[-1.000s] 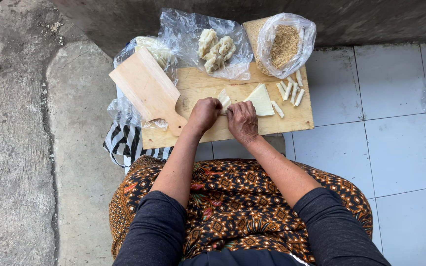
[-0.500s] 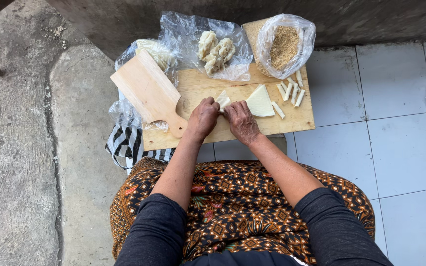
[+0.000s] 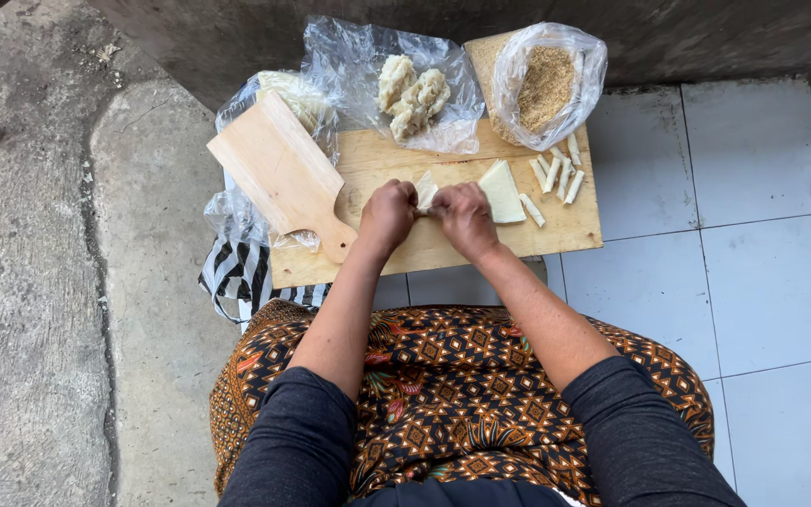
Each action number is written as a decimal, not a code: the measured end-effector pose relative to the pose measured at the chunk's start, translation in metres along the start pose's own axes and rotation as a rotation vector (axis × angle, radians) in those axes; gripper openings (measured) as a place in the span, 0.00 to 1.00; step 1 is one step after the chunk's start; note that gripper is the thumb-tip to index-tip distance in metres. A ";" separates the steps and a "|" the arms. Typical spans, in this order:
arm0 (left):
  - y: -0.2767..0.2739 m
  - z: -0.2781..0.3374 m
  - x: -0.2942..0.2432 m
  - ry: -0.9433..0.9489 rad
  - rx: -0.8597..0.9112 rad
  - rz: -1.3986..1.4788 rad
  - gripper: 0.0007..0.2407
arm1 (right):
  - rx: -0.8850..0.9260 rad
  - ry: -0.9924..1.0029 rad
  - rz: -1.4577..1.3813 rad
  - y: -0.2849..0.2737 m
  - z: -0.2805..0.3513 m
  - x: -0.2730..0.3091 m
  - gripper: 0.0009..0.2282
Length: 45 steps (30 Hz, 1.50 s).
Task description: The person places a filling onto triangular pieces of dough and rolls them into cylindrical shapes by hand on a wooden board.
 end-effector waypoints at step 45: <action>0.005 -0.003 -0.002 0.093 -0.111 -0.050 0.07 | 0.030 0.089 0.102 0.007 -0.018 -0.006 0.02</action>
Point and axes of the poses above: each hand's wrist, its own z-axis away from the middle knuckle, its own y-axis out of the palm, x = y × z, the point moved 1 cm from there along -z, towards the middle knuckle, and after that the axes turned 6 degrees about -x, right-handed, at the moved point
